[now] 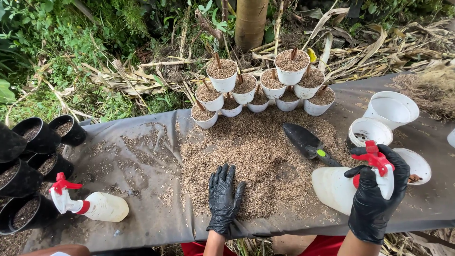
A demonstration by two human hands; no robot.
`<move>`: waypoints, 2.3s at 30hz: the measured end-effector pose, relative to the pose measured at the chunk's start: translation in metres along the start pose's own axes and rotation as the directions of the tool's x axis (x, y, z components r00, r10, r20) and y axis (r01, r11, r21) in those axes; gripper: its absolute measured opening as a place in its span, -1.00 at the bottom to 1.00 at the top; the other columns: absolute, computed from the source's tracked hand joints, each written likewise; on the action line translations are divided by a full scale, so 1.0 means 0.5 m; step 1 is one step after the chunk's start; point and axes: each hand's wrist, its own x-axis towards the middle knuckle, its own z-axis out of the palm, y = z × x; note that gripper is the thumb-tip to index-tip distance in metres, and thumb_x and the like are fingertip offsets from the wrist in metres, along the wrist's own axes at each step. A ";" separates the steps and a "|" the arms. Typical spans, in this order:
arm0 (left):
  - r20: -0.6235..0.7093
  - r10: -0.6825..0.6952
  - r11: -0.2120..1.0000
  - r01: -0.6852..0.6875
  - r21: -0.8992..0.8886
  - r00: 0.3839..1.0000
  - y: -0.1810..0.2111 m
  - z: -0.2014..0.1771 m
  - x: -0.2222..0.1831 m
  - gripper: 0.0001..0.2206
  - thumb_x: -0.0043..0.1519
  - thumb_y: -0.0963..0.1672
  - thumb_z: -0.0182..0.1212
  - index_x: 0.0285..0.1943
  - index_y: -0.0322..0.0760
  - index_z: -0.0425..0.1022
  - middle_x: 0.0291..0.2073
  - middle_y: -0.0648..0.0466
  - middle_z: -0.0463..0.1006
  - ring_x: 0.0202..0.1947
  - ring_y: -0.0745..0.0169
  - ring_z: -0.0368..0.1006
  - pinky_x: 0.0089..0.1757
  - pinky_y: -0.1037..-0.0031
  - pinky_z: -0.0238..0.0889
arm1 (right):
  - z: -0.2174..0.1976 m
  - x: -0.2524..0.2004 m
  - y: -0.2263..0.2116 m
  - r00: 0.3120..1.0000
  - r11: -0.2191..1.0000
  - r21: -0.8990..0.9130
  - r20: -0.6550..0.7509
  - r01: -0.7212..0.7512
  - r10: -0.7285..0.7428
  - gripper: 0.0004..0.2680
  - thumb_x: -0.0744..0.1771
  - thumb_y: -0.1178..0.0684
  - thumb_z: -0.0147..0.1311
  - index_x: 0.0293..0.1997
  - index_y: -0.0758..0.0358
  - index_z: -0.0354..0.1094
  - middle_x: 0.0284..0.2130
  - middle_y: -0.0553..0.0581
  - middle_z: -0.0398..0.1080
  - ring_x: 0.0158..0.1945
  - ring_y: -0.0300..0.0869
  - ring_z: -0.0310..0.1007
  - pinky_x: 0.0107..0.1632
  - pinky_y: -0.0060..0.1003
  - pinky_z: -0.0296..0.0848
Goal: Moistening and mixing soil on a table using a spray bottle and a trowel in preparation for potting.
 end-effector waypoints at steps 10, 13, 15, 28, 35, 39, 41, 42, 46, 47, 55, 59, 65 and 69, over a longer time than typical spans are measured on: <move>0.039 -0.027 1.000 0.027 0.000 0.999 0.002 -0.001 0.004 -0.42 0.37 0.12 -0.06 0.51 -0.16 0.27 0.46 -0.16 0.26 0.47 -0.22 0.10 0.37 -0.02 -0.17 | 0.015 0.014 0.011 1.000 0.997 -0.077 0.013 0.018 -0.017 -0.72 0.46 0.14 -0.12 0.26 0.55 0.02 0.00 0.69 0.35 -0.34 0.22 0.40 -0.41 -0.17 0.41; 0.030 -0.034 0.999 0.033 0.014 0.999 0.001 0.003 0.004 -0.40 0.37 0.14 -0.11 0.53 -0.13 0.24 0.48 -0.13 0.25 0.48 -0.19 0.11 0.38 -0.01 -0.17 | 0.021 0.014 0.007 0.999 0.996 -0.081 -0.009 -0.041 0.040 -0.69 0.46 0.06 -0.08 0.30 0.48 0.04 0.02 0.63 0.36 -0.36 0.15 0.39 -0.35 -0.19 0.42; 0.055 -0.056 0.998 0.055 0.014 0.997 0.004 0.000 0.007 -0.40 0.37 0.15 -0.16 0.52 -0.14 0.24 0.48 -0.12 0.24 0.48 -0.18 0.09 0.39 0.00 -0.19 | 0.019 0.014 0.013 0.998 0.992 -0.112 -0.001 -0.056 0.056 -0.69 0.45 0.09 -0.08 0.31 0.48 0.05 0.13 0.62 0.32 -0.41 0.18 0.39 -0.31 -0.11 0.41; 0.073 -0.083 0.996 0.082 0.019 0.994 0.008 0.001 0.007 -0.36 0.38 0.20 -0.30 0.59 -0.04 0.08 0.56 -0.05 0.12 0.55 -0.10 -0.02 0.41 0.03 -0.28 | 0.049 0.013 0.032 0.978 0.984 -0.063 0.116 -0.167 0.173 -0.59 0.35 0.02 -0.04 0.27 0.55 0.09 0.11 0.66 0.37 -0.44 0.10 0.37 -0.25 -0.19 0.38; 0.051 -0.066 0.994 0.061 0.092 0.997 0.009 0.006 0.010 -0.35 0.38 0.22 -0.38 0.62 0.05 -0.02 0.60 0.10 0.06 0.59 0.05 -0.09 0.44 0.10 -0.31 | 0.056 0.032 0.031 0.970 0.965 -0.160 0.096 -0.208 0.225 -0.56 0.33 -0.02 -0.07 0.25 0.63 0.15 0.02 0.63 0.41 -0.52 0.09 0.34 -0.25 -0.15 0.34; 0.045 -0.029 0.972 0.017 0.234 0.999 -0.012 0.031 0.002 -0.33 0.37 0.24 -0.56 0.66 0.15 -0.18 0.65 0.22 -0.12 0.64 0.18 -0.25 0.47 0.15 -0.42 | 0.063 0.040 0.006 0.953 0.925 -0.298 0.112 -0.237 0.281 -0.54 0.34 -0.06 -0.11 0.21 0.67 0.23 -0.08 0.58 0.45 -0.47 0.07 0.38 -0.21 -0.17 0.34; 0.071 -0.055 0.982 0.041 0.183 0.996 -0.013 0.021 0.006 -0.35 0.38 0.23 -0.49 0.65 0.14 -0.12 0.63 0.21 -0.07 0.62 0.16 -0.21 0.46 0.15 -0.40 | 0.062 0.044 -0.008 0.946 0.902 -0.355 0.117 -0.245 0.303 -0.53 0.34 -0.08 -0.12 0.19 0.69 0.26 -0.12 0.56 0.46 -0.45 0.07 0.40 -0.20 -0.18 0.34; 0.096 -0.078 0.989 0.065 0.133 0.992 -0.010 0.016 0.005 -0.36 0.38 0.22 -0.42 0.64 0.12 -0.06 0.62 0.20 -0.01 0.61 0.14 -0.16 0.45 0.15 -0.37 | 0.058 0.045 -0.017 0.939 0.878 -0.408 0.120 -0.250 0.323 -0.52 0.34 -0.10 -0.14 0.18 0.71 0.29 -0.16 0.54 0.48 -0.43 0.06 0.41 -0.19 -0.19 0.33; 0.038 -0.012 0.961 0.001 0.278 0.999 -0.015 0.021 0.008 -0.33 0.37 0.24 -0.57 0.67 0.14 -0.25 0.66 0.22 -0.20 0.65 0.20 -0.32 0.48 0.16 -0.49 | 0.056 0.046 0.000 0.922 0.839 -0.484 0.148 -0.249 0.358 -0.50 0.35 -0.13 -0.17 0.15 0.74 0.34 -0.23 0.50 0.51 -0.39 0.05 0.44 -0.16 -0.20 0.33; 0.072 -0.054 0.984 0.040 0.172 0.996 -0.013 0.015 0.008 -0.35 0.37 0.23 -0.44 0.64 0.12 -0.10 0.63 0.17 -0.06 0.62 0.14 -0.21 0.45 0.14 -0.41 | 0.043 0.043 0.017 0.923 0.868 -0.418 0.146 -0.268 0.355 -0.52 0.34 -0.08 -0.16 0.17 0.75 0.28 -0.12 0.55 0.47 -0.42 0.10 0.43 -0.14 -0.14 0.34; 0.125 -0.159 0.986 0.163 -0.023 0.979 -0.002 0.002 0.012 -0.37 0.36 0.21 -0.29 0.56 0.04 0.18 0.54 0.06 0.17 0.54 -0.03 -0.02 0.39 0.05 -0.28 | 0.027 0.037 0.089 0.970 0.969 -0.132 0.097 -0.208 0.222 -0.50 0.32 -0.09 -0.03 0.26 0.65 0.16 0.03 0.61 0.41 -0.57 0.08 0.36 -0.38 -0.23 0.35; 0.112 -0.102 0.995 0.103 -0.010 0.988 -0.012 0.013 0.005 -0.40 0.35 0.17 -0.15 0.55 -0.01 0.21 0.51 0.01 0.22 0.51 -0.11 0.04 0.36 -0.02 -0.21 | 0.021 0.056 0.092 0.950 0.961 -0.125 0.160 -0.248 0.267 -0.52 0.31 -0.03 -0.03 0.28 0.63 0.16 0.06 0.60 0.41 -0.56 0.11 0.37 -0.35 -0.19 0.36; 0.061 -0.068 0.991 0.061 0.117 0.996 -0.023 0.046 -0.010 -0.36 0.36 0.22 -0.36 0.59 0.07 0.06 0.55 0.10 0.12 0.55 0.01 -0.05 0.39 0.06 -0.25 | 0.033 0.057 0.084 0.906 0.921 -0.136 0.177 -0.365 0.385 -0.49 0.28 0.02 -0.03 0.36 0.58 0.18 0.07 0.56 0.42 -0.57 0.16 0.38 -0.31 -0.09 0.38; 0.096 -0.029 0.982 0.010 0.187 0.995 -0.059 0.075 -0.022 -0.36 0.38 0.22 -0.34 0.62 0.09 0.02 0.59 0.11 0.06 0.57 0.01 -0.10 0.38 0.06 -0.25 | 0.047 0.069 0.073 0.901 0.898 -0.262 0.163 -0.354 0.403 -0.52 0.29 0.01 -0.03 0.28 0.62 0.27 0.11 0.54 0.44 -0.57 0.21 0.42 -0.29 0.02 0.41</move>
